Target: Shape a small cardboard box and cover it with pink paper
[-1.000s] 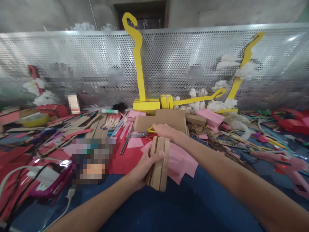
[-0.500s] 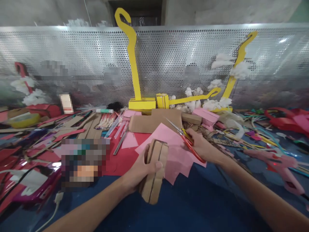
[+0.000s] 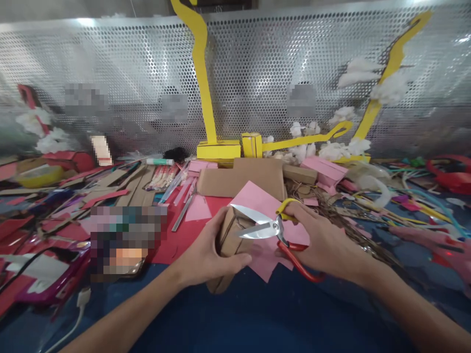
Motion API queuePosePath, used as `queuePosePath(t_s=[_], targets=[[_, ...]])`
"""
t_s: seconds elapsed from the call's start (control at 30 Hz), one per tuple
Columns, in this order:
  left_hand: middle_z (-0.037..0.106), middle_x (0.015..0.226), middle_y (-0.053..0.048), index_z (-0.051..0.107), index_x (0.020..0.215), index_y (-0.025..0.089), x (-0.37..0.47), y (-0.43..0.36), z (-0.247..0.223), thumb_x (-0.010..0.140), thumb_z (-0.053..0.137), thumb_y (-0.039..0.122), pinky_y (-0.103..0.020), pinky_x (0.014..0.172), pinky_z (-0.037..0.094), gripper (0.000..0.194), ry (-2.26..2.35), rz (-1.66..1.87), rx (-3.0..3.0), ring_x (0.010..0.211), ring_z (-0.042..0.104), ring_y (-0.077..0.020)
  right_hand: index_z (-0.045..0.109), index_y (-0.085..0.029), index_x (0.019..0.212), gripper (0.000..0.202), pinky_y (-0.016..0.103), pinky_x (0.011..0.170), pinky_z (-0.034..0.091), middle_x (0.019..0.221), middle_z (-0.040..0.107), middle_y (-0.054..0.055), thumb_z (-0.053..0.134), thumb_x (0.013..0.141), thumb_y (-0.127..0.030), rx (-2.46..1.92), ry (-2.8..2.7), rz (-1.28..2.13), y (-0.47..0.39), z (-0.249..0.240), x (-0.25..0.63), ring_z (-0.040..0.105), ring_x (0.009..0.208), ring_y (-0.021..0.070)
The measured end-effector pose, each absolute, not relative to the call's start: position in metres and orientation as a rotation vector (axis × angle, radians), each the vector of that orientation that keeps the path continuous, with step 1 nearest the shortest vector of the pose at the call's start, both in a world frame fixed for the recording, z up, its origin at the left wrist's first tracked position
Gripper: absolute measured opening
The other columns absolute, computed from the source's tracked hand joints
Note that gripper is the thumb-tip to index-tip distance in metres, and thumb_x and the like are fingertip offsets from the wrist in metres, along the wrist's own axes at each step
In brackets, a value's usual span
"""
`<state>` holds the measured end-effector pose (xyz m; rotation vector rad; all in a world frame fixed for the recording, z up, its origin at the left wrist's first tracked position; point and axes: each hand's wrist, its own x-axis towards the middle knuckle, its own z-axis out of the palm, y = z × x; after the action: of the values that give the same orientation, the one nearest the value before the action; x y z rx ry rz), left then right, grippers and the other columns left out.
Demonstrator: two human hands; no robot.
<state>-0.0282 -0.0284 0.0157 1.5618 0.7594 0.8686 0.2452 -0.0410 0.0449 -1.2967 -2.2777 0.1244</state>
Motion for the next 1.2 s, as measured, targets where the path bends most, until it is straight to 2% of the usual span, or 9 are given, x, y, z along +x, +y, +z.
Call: queuePosePath(t_s=[0.2, 0.3, 0.5, 0.6, 0.73, 0.9, 1.07, 1.2], targets=[[0.068, 0.113, -0.006, 0.054, 0.132, 0.023, -0.0278, -0.0248, 0.0163, 0.079, 0.080, 0.028, -0.036, 0.085, 0.058, 0.059, 0.733, 0.977, 1.670, 0.100, 0.065, -0.0230, 0.055, -0.024, 0.113, 0.035, 0.034, 0.081, 0.054, 0.117, 0.067, 0.009, 0.073, 0.084, -0.033, -1.185, -2.351, 0.039, -0.0412, 0.0424, 0.2491, 0.066, 0.099, 0.0245], [0.068, 0.111, -0.005, 0.054, 0.132, 0.024, -0.0289, -0.0227, 0.0122, 0.081, 0.079, 0.026, -0.033, 0.082, 0.058, 0.057, 0.693, 0.988, 1.688, 0.097, 0.066, -0.0209, 0.056, -0.023, 0.111, 0.034, 0.032, 0.074, 0.053, 0.109, 0.069, 0.008, 0.073, 0.083, -0.032, -1.202, -2.354, 0.005, -0.0407, 0.0402, 0.2495, 0.067, 0.090, 0.0227], [0.069, 0.112, -0.006, 0.054, 0.135, 0.025, -0.0291, -0.0238, 0.0085, 0.081, 0.079, 0.027, -0.033, 0.081, 0.059, 0.060, 0.708, 0.998, 1.669, 0.095, 0.067, -0.0212, 0.058, -0.023, 0.098, 0.033, 0.027, 0.058, 0.044, 0.082, 0.064, 0.000, 0.080, 0.078, -0.036, -1.259, -2.340, -0.040, -0.0414, 0.0374, 0.2491, 0.059, 0.066, 0.0170], [0.069, 0.117, -0.007, 0.053, 0.136, 0.025, -0.0285, -0.0239, 0.0098, 0.078, 0.081, 0.028, -0.035, 0.085, 0.059, 0.064, 0.736, 1.005, 1.659, 0.100, 0.068, -0.0234, 0.058, -0.023, 0.095, 0.036, 0.025, 0.057, 0.042, 0.078, 0.063, -0.001, 0.083, 0.076, -0.040, -1.266, -2.326, -0.026, -0.0404, 0.0372, 0.2498, 0.056, 0.062, 0.0145], [0.068, 0.123, -0.008, 0.054, 0.136, 0.024, -0.0291, -0.0227, 0.0124, 0.076, 0.082, 0.026, -0.038, 0.092, 0.058, 0.066, 0.746, 0.992, 1.673, 0.107, 0.067, -0.0251, 0.056, -0.023, 0.089, 0.033, 0.024, 0.057, 0.041, 0.075, 0.061, -0.003, 0.083, 0.076, -0.036, -1.189, -2.332, -0.033, -0.0387, 0.0383, 0.2516, 0.052, 0.059, 0.0126], [0.069, 0.117, -0.008, 0.053, 0.136, 0.024, -0.0319, -0.0206, 0.0127, 0.076, 0.082, 0.026, -0.037, 0.085, 0.060, 0.068, 0.730, 0.939, 1.673, 0.102, 0.068, -0.0249, 0.054, -0.023, 0.083, 0.037, 0.023, 0.054, 0.037, 0.069, 0.058, -0.005, 0.086, 0.073, -0.038, -1.157, -2.346, -0.052, -0.0384, 0.0401, 0.2532, 0.048, 0.056, 0.0117], [0.070, 0.117, -0.009, 0.056, 0.134, 0.022, -0.0333, -0.0204, 0.0153, 0.074, 0.083, 0.029, -0.039, 0.088, 0.059, 0.066, 0.699, 0.916, 1.722, 0.104, 0.067, -0.0267, 0.052, -0.023, 0.078, 0.039, 0.023, 0.053, 0.036, 0.066, 0.058, -0.005, 0.088, 0.070, -0.037, -1.165, -2.349, -0.052, -0.0394, 0.0399, 0.2528, 0.048, 0.056, 0.0112], [0.067, 0.127, -0.012, 0.051, 0.140, 0.021, -0.0330, -0.0219, 0.0182, 0.070, 0.084, 0.032, -0.047, 0.097, 0.056, 0.079, 0.763, 0.936, 1.702, 0.115, 0.065, -0.0321, 0.052, -0.023, 0.076, 0.035, 0.022, 0.053, 0.036, 0.065, 0.057, -0.006, 0.084, 0.073, -0.036, -1.138, -2.344, -0.019, -0.0400, 0.0413, 0.2517, 0.047, 0.054, 0.0105]])
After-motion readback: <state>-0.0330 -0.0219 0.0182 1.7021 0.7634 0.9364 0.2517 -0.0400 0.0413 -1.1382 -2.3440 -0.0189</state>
